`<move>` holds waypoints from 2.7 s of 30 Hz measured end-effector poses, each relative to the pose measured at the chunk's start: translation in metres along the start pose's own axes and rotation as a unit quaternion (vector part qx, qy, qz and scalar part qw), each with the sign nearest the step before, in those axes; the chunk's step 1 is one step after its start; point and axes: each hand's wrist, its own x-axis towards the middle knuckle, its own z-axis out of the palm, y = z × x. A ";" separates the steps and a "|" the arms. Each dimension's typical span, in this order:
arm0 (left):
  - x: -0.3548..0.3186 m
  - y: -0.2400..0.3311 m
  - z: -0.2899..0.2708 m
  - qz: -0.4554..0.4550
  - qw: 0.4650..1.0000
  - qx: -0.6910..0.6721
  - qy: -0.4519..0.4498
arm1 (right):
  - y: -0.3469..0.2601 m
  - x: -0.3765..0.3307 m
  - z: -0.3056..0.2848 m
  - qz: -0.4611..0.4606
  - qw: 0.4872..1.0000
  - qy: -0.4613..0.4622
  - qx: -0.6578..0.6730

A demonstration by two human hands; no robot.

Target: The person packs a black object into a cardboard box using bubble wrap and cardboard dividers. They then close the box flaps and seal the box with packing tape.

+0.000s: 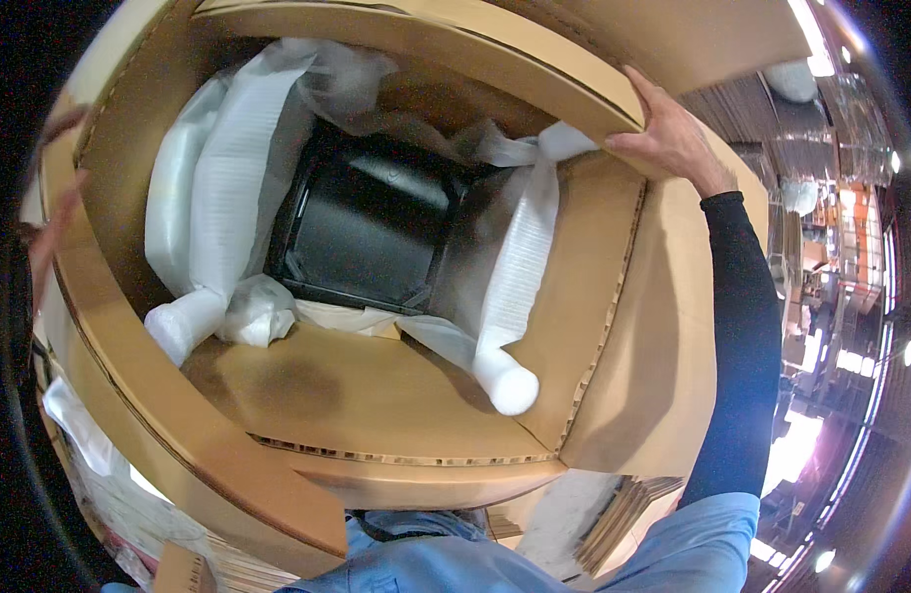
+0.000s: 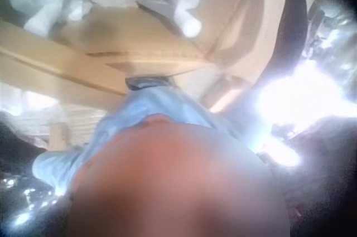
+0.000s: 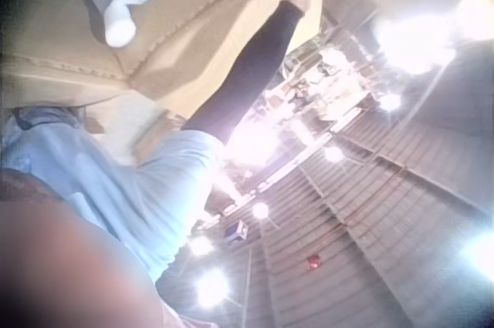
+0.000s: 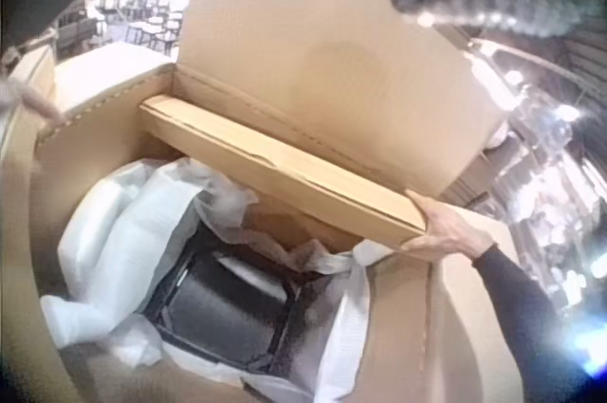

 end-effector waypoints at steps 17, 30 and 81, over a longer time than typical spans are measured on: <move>0.352 0.138 0.483 -0.045 0.931 -0.355 0.069 | -0.003 0.009 0.000 0.009 0.996 0.076 0.039; 0.359 0.122 0.498 -0.023 0.867 -0.495 0.054 | 0.001 0.008 0.010 0.055 0.989 0.087 0.102; 0.340 0.136 0.506 -0.163 0.902 -0.388 0.094 | 0.055 0.037 0.061 0.027 0.976 -0.045 0.212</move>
